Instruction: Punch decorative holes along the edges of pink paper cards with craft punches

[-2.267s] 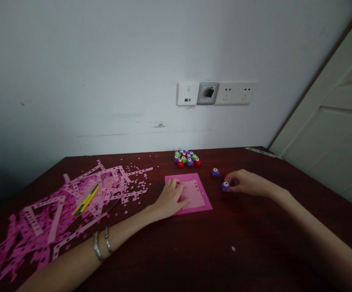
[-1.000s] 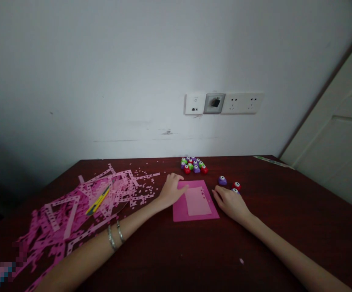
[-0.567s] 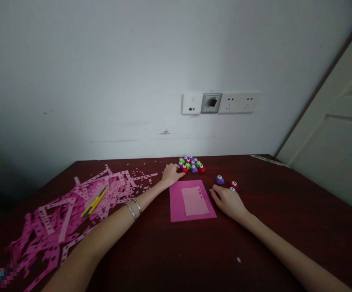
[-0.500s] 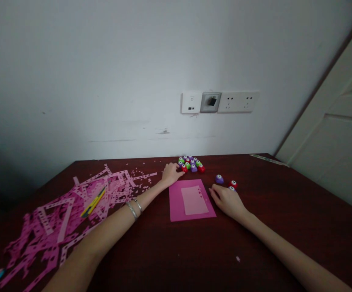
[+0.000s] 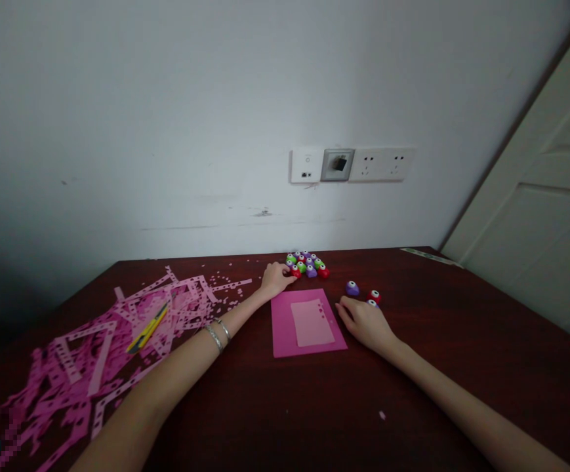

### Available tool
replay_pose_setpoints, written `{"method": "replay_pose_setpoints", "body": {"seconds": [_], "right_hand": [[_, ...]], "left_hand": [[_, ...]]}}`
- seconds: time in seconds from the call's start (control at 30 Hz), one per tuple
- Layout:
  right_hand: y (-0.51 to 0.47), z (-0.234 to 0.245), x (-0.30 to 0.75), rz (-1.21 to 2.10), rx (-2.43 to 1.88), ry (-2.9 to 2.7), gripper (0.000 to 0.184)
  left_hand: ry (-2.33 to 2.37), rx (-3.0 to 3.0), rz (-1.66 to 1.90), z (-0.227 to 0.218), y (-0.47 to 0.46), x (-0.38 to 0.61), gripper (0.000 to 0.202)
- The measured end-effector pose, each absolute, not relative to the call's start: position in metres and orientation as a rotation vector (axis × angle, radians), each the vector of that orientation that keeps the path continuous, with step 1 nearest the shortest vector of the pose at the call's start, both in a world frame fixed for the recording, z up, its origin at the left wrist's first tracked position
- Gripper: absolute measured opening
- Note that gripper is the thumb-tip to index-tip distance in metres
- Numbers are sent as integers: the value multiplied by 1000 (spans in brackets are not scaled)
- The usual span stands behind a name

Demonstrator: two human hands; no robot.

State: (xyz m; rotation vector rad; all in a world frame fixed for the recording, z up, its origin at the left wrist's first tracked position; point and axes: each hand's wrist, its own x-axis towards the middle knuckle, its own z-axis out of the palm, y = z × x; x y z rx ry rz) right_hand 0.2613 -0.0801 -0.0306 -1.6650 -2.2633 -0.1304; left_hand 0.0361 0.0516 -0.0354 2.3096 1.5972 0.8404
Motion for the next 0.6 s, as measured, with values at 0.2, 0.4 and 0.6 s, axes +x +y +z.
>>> {"method": "replay_pose_setpoints", "body": {"seconds": [0.2,0.4,0.6], "right_hand": [[-79,-32,261,-153,-1662,-2257,27],[-79,-32,262,-152,-1651,-2263,27],[-80,-31,262,-109,-1660,-2250,29]], "left_hand": [[1534,2320,969,-31,46,32,23],[1343,2362,1190,0,8,33,20],[1194,2414,1282,11,-36,31,17]]}}
